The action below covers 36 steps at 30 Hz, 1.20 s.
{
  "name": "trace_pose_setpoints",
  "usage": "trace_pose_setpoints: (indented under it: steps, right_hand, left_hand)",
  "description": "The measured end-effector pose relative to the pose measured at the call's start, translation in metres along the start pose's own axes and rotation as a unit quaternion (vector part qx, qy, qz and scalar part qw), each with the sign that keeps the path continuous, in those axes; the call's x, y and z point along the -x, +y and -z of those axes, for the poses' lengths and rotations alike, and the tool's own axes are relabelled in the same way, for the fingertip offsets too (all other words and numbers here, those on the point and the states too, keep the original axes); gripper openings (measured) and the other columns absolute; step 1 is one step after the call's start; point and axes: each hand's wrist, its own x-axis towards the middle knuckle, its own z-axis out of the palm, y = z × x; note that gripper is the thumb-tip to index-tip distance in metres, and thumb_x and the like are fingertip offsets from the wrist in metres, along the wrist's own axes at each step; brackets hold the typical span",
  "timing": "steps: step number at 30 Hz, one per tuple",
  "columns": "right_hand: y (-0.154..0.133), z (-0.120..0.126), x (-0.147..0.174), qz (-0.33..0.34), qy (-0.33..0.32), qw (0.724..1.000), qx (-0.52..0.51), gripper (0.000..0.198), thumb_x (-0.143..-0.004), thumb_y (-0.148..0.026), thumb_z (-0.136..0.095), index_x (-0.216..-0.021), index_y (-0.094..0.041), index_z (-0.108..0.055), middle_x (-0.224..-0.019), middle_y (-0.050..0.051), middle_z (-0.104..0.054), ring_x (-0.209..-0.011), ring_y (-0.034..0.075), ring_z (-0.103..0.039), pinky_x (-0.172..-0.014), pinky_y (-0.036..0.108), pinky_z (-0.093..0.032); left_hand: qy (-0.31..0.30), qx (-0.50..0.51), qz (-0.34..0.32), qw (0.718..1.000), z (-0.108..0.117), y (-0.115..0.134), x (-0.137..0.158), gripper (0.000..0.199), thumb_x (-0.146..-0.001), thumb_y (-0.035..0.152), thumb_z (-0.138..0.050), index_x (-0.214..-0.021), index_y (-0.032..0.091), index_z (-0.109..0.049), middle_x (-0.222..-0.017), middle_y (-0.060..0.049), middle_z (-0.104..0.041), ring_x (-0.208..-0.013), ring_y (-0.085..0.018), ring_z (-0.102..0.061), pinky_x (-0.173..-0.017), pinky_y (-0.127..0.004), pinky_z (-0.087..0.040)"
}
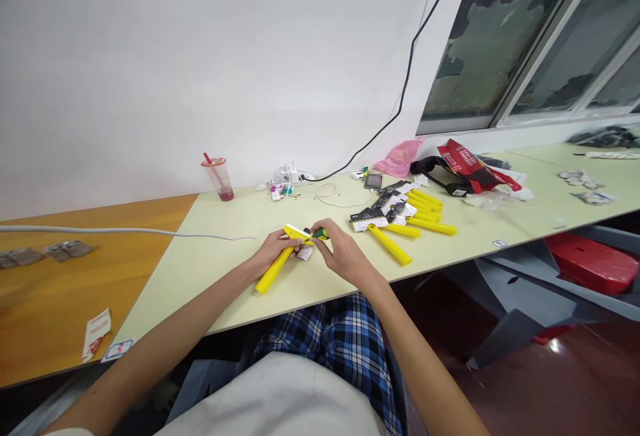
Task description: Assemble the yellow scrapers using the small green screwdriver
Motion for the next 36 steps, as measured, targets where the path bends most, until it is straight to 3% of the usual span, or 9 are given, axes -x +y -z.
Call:
trace_pose_setpoints:
  steps: [2,6,12,16,19,23,29,36]
  right_hand:
    - [0.001,-0.002,-0.001,0.007,-0.001,1.000,0.021,0.009,-0.112,-0.034,-0.057,-0.118,-0.028,-0.056,-0.111,0.009,-0.070,-0.102,0.028,-0.073,-0.088,0.045,-0.062]
    - [0.003,-0.002,-0.001,-0.025,0.016,0.998,0.061,0.015,-0.111,-0.040,-0.061,-0.115,-0.027,-0.053,-0.106,0.009,-0.068,-0.094,0.027,-0.070,-0.082,0.044,-0.061]
    - [0.001,0.006,0.001,-0.002,-0.005,1.000,0.010,0.025,-0.108,-0.025,-0.057,-0.132,-0.029,-0.049,-0.133,0.014,-0.064,-0.127,0.030,-0.068,-0.108,0.051,-0.058]
    - [0.001,0.004,-0.001,-0.005,-0.010,1.000,0.016,0.014,-0.110,-0.028,-0.058,-0.124,-0.029,-0.055,-0.115,0.009,-0.071,-0.106,0.028,-0.074,-0.092,0.047,-0.062]
    - [0.004,0.001,-0.002,-0.013,0.001,0.999,0.041,0.016,-0.110,-0.034,-0.061,-0.124,-0.028,-0.055,-0.116,0.011,-0.071,-0.102,0.029,-0.074,-0.089,0.047,-0.062]
    - [0.008,0.003,0.000,-0.043,0.027,0.998,0.046,0.027,-0.107,-0.037,-0.066,-0.128,-0.027,-0.051,-0.117,0.012,-0.070,-0.109,0.032,-0.073,-0.095,0.051,-0.061]
    - [0.005,0.006,0.002,-0.024,0.000,1.000,0.002,0.041,-0.106,-0.027,-0.062,-0.143,-0.029,-0.046,-0.141,0.015,-0.064,-0.134,0.032,-0.067,-0.114,0.055,-0.056]
    - [0.012,-0.005,0.003,0.000,0.022,0.999,0.027,0.036,-0.109,-0.033,-0.065,-0.141,-0.032,-0.051,-0.118,0.010,-0.074,-0.103,0.030,-0.077,-0.091,0.050,-0.065]
  left_hand:
    - [0.003,-0.001,0.001,1.000,0.000,-0.001,-0.001,0.044,-0.067,0.029,-0.100,-0.098,0.013,-0.074,-0.074,-0.004,-0.072,-0.064,-0.015,-0.064,-0.061,-0.027,-0.051]
    - [0.000,0.001,0.000,1.000,0.000,-0.001,0.000,0.043,-0.066,0.028,-0.101,-0.095,0.012,-0.074,-0.074,-0.005,-0.073,-0.064,-0.016,-0.065,-0.060,-0.027,-0.051]
    - [0.014,0.013,-0.004,1.000,-0.001,-0.001,-0.001,0.044,-0.066,0.026,-0.101,-0.099,0.012,-0.075,-0.078,-0.006,-0.074,-0.068,-0.015,-0.066,-0.061,-0.026,-0.051]
    - [0.009,0.010,-0.004,1.000,0.000,-0.001,-0.001,0.041,-0.068,0.026,-0.099,-0.097,0.012,-0.075,-0.076,-0.005,-0.073,-0.069,-0.016,-0.066,-0.061,-0.027,-0.052]
    - [0.004,0.007,-0.005,1.000,0.000,-0.001,-0.001,0.040,-0.068,0.026,-0.099,-0.097,0.012,-0.075,-0.076,-0.006,-0.073,-0.069,-0.017,-0.067,-0.061,-0.027,-0.052]
    - [0.007,0.009,-0.002,1.000,0.000,-0.001,-0.001,0.041,-0.067,0.023,-0.099,-0.098,0.010,-0.075,-0.080,-0.008,-0.075,-0.070,-0.017,-0.067,-0.060,-0.027,-0.051]
    - [0.009,0.013,-0.002,1.000,-0.001,0.000,-0.001,0.041,-0.069,0.022,-0.100,-0.099,0.010,-0.075,-0.084,-0.009,-0.076,-0.070,-0.016,-0.068,-0.062,-0.028,-0.052]
    - [-0.005,0.008,-0.001,1.000,0.001,-0.001,-0.002,0.040,-0.069,0.026,-0.099,-0.098,0.011,-0.076,-0.080,-0.007,-0.076,-0.071,-0.017,-0.069,-0.062,-0.027,-0.052]
